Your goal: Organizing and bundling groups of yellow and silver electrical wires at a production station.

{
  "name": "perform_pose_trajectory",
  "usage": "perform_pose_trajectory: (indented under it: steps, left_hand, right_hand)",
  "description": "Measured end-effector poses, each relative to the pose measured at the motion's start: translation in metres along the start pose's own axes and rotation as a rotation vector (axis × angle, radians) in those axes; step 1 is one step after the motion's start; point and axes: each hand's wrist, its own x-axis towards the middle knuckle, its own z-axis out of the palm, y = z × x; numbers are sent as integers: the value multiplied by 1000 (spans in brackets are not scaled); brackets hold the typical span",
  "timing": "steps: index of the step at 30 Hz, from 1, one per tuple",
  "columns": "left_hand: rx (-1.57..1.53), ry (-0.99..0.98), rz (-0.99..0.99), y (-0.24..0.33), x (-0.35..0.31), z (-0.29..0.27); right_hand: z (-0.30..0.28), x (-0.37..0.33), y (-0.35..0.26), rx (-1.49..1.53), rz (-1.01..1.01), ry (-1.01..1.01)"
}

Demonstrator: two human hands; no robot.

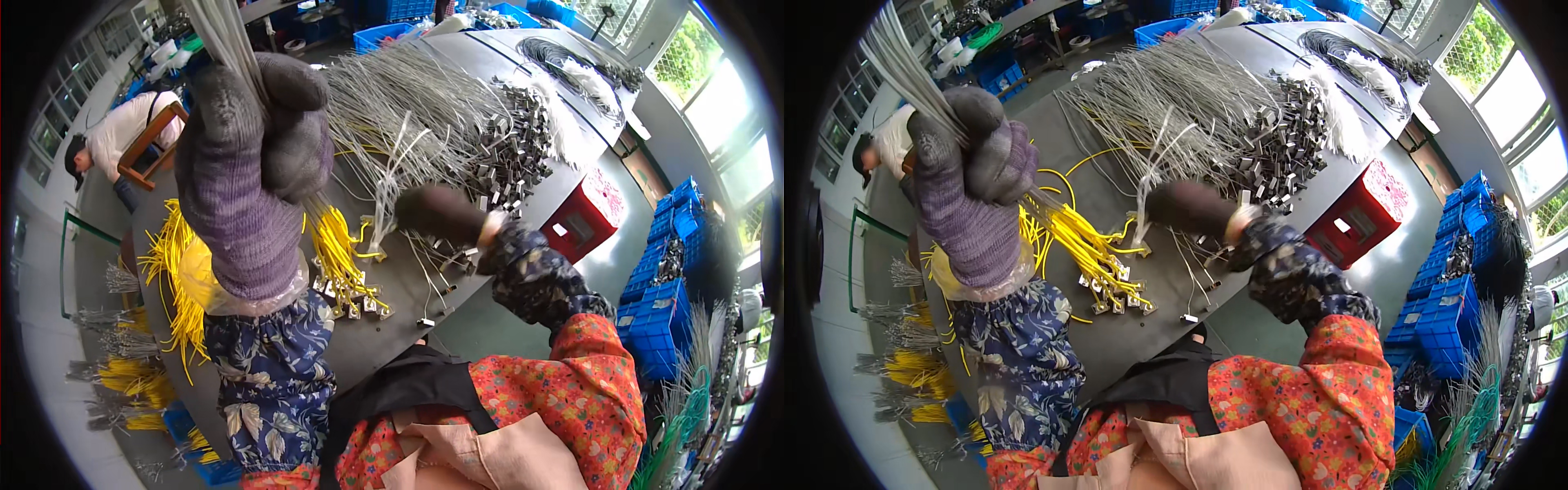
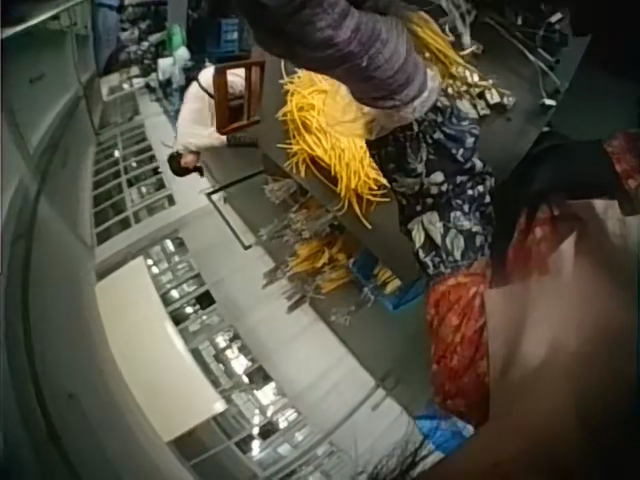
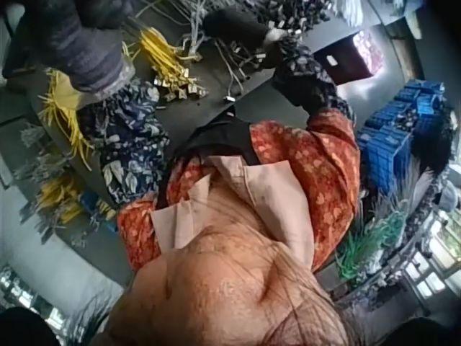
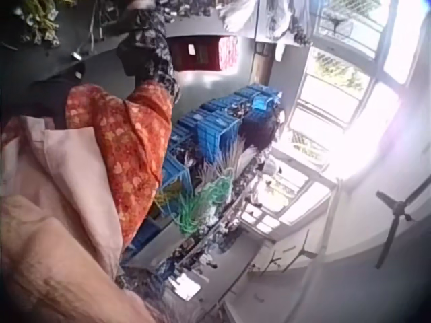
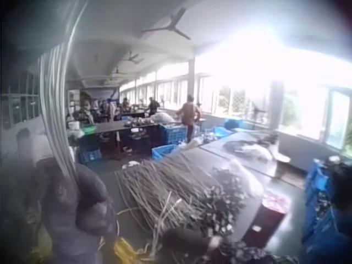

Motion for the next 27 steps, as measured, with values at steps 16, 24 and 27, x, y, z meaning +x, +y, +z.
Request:
perform_pose_trajectory:
  steps: [16,24,27]
  left_hand:
    - [20,4,-27,1,-1,3]
    - [-116,-123,-57,-8,3,-7]
    - [-139,-91,-59,3,3,0]
  right_hand:
    - [-163,-201,138,310,796,1363]
    - [-262,-58,-3,-174,-84,1234]
    - [-305,-24,-9,-323,-182,1282]
